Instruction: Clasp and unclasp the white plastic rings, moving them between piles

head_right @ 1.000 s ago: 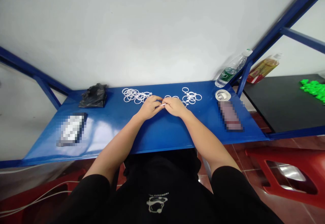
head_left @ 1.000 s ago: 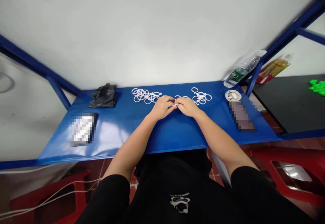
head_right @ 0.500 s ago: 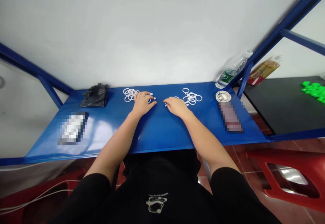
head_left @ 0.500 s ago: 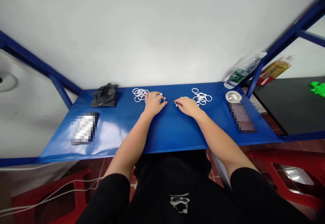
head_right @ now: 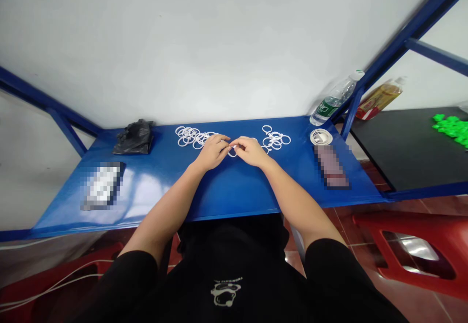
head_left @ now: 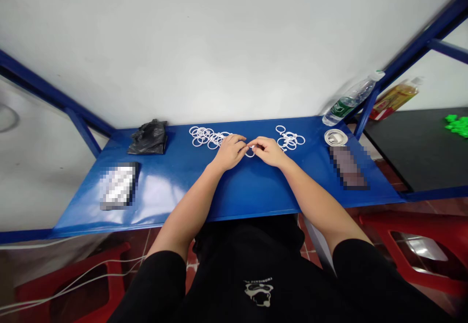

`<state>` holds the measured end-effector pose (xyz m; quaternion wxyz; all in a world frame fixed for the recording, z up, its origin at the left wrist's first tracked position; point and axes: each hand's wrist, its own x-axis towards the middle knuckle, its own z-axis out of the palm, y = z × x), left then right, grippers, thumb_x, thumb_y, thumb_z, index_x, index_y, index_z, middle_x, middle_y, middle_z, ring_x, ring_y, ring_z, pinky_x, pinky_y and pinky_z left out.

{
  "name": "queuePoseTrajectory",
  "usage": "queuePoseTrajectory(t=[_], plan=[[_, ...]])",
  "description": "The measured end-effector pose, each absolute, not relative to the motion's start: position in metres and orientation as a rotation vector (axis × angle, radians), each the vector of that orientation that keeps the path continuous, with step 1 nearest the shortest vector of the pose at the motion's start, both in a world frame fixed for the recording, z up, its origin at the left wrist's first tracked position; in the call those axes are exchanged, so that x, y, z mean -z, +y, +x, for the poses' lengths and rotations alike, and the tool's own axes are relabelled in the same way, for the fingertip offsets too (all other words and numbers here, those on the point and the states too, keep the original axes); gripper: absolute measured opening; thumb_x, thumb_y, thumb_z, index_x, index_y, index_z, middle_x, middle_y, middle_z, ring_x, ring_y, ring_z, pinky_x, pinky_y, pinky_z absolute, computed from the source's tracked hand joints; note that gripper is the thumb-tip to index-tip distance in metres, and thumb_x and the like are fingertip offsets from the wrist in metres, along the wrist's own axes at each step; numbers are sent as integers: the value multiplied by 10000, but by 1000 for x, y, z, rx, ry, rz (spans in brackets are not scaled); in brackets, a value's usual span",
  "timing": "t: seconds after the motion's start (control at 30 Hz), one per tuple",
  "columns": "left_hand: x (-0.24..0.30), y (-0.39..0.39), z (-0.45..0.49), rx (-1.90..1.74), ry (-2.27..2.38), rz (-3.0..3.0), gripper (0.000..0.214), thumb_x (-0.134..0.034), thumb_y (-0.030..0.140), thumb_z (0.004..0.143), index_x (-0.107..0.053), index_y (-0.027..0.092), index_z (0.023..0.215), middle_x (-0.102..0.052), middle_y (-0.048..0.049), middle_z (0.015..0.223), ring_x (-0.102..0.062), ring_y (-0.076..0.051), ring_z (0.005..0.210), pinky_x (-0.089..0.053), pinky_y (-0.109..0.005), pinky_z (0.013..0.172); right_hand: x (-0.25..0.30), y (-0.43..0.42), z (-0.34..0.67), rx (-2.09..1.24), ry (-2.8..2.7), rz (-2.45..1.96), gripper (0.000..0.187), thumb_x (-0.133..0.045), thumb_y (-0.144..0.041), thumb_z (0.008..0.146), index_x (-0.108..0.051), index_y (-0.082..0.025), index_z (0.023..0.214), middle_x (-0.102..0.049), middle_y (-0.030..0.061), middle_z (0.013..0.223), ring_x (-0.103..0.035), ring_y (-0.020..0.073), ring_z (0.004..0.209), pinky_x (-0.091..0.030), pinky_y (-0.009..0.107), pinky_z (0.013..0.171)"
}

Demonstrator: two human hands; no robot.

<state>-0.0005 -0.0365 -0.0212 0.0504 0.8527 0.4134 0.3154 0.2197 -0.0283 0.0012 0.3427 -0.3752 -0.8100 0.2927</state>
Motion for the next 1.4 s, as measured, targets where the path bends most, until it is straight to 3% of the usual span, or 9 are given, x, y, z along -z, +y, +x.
queuePoseTrajectory(t=[0.17, 0.4, 0.6, 0.9, 1.0, 1.13, 1.4], plan=[[16, -38, 0, -971, 1205, 2602, 301, -504, 348, 1078, -751, 217, 964, -733, -104, 1234, -647, -255, 1134, -489, -490, 1045, -7, -31, 220, -855, -2072, -976, 259, -580, -259, 944, -815, -213, 1043, -782, 38, 893, -674, 180, 769, -513, 308, 743], [13, -39, 1, -987, 1150, 2621, 306, -512, 371, 1078, -733, 218, 932, -740, -105, 1198, -661, -255, 1121, -498, -495, 1037, -8, -30, 221, -844, -2093, -996, 335, -518, -163, 912, -822, -211, 1046, -779, 30, 836, -718, 197, 825, -544, 327, 814], [14, -39, 1, -989, 1157, 2615, 283, -528, 371, 1076, -719, 219, 933, -735, -103, 1183, -656, -253, 1130, -496, -489, 1039, -7, -30, 221, -820, -2128, -965, 394, -489, -142, 898, -818, -216, 1103, -790, 47, 937, -726, 205, 887, -555, 347, 862], [13, -40, 5, -1065, 1043, 2666, 282, -526, 381, 1081, -711, 212, 951, -735, -107, 1148, -661, -247, 1103, -512, -469, 998, 2, -27, 221, -789, -2098, -928, 395, -491, -80, 829, -804, -212, 1030, -788, 21, 907, -720, 187, 808, -538, 303, 785], [12, -40, 5, -1095, 1035, 2663, 259, -547, 369, 1073, -694, 219, 922, -738, -99, 1138, -665, -241, 1101, -515, -461, 993, 2, -26, 222, -727, -2087, -929, 445, -457, -65, 854, -788, -220, 1107, -783, 26, 942, -721, 187, 828, -558, 318, 819], [12, -35, -4, -1229, 1172, 2598, 229, -623, 359, 1030, -674, 224, 852, -747, -88, 1137, -667, -249, 1106, -506, -474, 1007, -5, -20, 235, -470, -2073, -1009, 492, -479, -115, 929, -710, -240, 1345, -725, 91, 1316, -712, 234, 1051, -572, 413, 966], [23, -26, -21, -1298, 1754, 2379, 259, -812, 311, 887, -619, 228, 736, -753, -80, 1127, -646, -305, 1106, -445, -511, 1014, -9, -1, 269, -376, -2223, -1546, 392, -575, -186, 948, -739, -232, 1301, -793, 81, 1142, -728, 290, 1047, -572, 435, 926]])
